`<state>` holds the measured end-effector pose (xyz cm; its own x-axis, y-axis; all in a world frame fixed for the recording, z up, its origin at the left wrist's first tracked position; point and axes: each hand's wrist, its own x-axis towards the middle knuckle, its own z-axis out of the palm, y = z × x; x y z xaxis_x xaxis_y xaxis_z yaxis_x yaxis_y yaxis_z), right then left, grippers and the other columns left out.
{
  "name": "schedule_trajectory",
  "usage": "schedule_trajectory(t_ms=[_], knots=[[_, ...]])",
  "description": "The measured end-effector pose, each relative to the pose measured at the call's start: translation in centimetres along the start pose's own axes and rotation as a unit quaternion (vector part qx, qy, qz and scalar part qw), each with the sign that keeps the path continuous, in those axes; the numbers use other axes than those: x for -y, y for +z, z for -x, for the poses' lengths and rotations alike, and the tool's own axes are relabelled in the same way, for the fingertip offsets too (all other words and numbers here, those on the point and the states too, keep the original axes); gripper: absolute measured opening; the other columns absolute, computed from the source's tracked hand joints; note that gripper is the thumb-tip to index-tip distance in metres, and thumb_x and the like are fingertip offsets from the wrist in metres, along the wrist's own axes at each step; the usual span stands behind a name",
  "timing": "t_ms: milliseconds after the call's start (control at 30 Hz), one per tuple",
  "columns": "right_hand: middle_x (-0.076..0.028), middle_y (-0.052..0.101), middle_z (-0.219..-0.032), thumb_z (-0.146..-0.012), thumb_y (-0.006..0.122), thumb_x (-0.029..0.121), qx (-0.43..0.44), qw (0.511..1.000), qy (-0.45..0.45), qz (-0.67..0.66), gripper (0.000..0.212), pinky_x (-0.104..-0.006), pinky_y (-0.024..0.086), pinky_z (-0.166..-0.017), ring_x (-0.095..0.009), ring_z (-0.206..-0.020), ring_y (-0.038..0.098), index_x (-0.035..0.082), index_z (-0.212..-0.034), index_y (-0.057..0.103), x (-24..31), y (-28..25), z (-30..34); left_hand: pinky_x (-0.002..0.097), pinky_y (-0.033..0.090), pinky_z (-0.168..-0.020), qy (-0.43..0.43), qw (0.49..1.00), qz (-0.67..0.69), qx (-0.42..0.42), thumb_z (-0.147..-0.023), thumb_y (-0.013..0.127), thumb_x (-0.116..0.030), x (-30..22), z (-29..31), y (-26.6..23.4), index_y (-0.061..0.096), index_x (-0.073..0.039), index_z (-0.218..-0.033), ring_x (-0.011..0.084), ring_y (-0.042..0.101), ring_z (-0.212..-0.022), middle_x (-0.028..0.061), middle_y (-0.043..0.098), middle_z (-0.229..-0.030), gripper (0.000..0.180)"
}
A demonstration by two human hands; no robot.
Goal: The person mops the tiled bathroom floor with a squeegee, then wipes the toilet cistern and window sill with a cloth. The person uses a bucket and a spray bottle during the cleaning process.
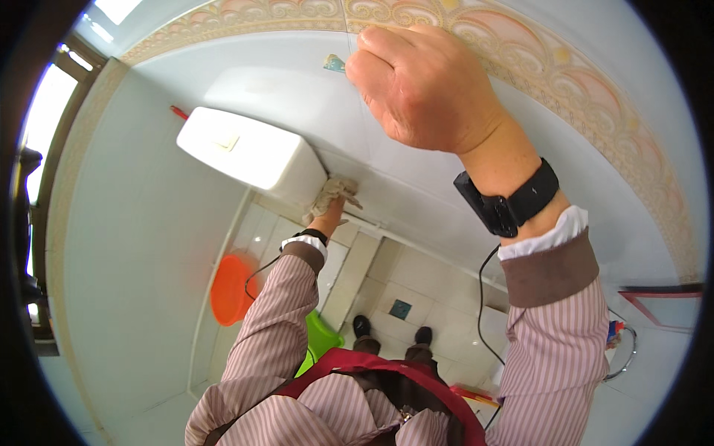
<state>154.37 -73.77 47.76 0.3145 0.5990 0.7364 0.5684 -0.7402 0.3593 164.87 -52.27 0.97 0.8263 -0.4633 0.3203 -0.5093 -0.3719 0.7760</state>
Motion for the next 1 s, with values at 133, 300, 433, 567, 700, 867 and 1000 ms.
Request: schedule_trajectory(t_ms=[133,300,433,567,700,867,1000], knots=[[-0.007,0.053,-0.073,-0.067,0.064,0.004,0.006,0.999,-0.012,0.052,0.015,-0.0310,0.040,-0.050,-0.024,-0.059,0.050,0.005,-0.076,0.053,-0.3,0.4,0.6,0.0348,0.039,-0.079,-0.035,0.974,-0.222,-0.025,-0.080,0.048,-0.017,4.3,0.0,3.9,0.055,-0.010,-0.101,0.0234,0.052,-0.092,0.0070,0.057,-0.098,0.023],[-0.012,0.057,-0.082,-0.072,0.066,0.002,-0.004,0.995,0.010,0.098,0.018,-0.0323,0.046,-0.061,-0.027,-0.070,0.056,0.002,-0.086,0.054,0.0,0.2,0.6,0.0354,0.043,-0.071,0.075,0.853,-0.439,0.271,-0.067,0.056,-0.008,-1.7,3.5,0.1,0.056,-0.009,-0.095,0.0270,0.055,-0.088,0.0103,0.057,-0.091,0.027],[-0.016,0.057,-0.082,-0.076,0.062,-0.003,0.022,0.997,0.019,0.073,0.015,-0.0322,0.048,-0.065,-0.030,-0.071,0.057,-0.004,-0.088,0.053,-0.4,-0.5,0.5,0.0354,0.045,-0.069,-0.094,0.991,-0.082,-0.040,-0.065,0.056,-0.001,-7.4,5.9,-9.0,0.052,-0.010,-0.097,0.0301,0.056,-0.080,0.0145,0.057,-0.088,0.033],[-0.017,0.057,-0.082,-0.077,0.060,-0.005,0.034,0.996,0.026,0.079,0.015,-0.0326,0.047,-0.066,-0.030,-0.072,0.056,-0.006,-0.090,0.053,-1.1,-0.9,1.3,0.0281,0.044,-0.070,-0.162,0.875,0.158,-0.427,-0.065,0.059,-0.003,-10.0,4.3,-21.5,0.049,-0.005,-0.095,0.0160,0.053,-0.080,0.0084,0.056,-0.088,0.032],[-0.017,0.058,-0.084,-0.078,0.058,-0.005,0.034,0.994,0.024,0.100,0.015,-0.0329,0.047,-0.066,-0.028,-0.072,0.057,-0.006,-0.092,0.053,-1.6,-1.0,2.1,0.0322,0.050,-0.071,0.060,0.693,0.460,-0.552,-0.078,0.056,-0.004,-9.0,-1.4,-32.7,0.040,0.000,-0.107,0.0226,0.056,-0.086,0.0129,0.052,-0.098,0.034],[-0.018,0.058,-0.088,-0.080,0.055,-0.005,0.056,0.993,0.035,0.097,0.013,-0.0323,0.048,-0.067,-0.027,-0.073,0.057,-0.007,-0.093,0.053,-1.3,-1.1,2.0,0.0356,0.047,-0.073,-0.040,0.783,0.485,-0.387,-0.077,0.060,-0.031,-2.8,-10.8,-37.6,0.048,-0.003,-0.109,0.0244,0.055,-0.088,0.0138,0.055,-0.101,0.044],[-0.018,0.058,-0.088,-0.081,0.053,-0.008,0.069,0.990,0.046,0.117,0.014,-0.0308,0.049,-0.068,-0.026,-0.074,0.058,-0.009,-0.095,0.052,-0.7,-0.9,1.5,0.0375,0.045,-0.076,-0.201,0.811,0.514,-0.197,-0.073,0.056,-0.052,3.6,-12.1,-37.7,0.058,-0.006,-0.106,0.0234,0.056,-0.089,0.0117,0.059,-0.100,0.056]])
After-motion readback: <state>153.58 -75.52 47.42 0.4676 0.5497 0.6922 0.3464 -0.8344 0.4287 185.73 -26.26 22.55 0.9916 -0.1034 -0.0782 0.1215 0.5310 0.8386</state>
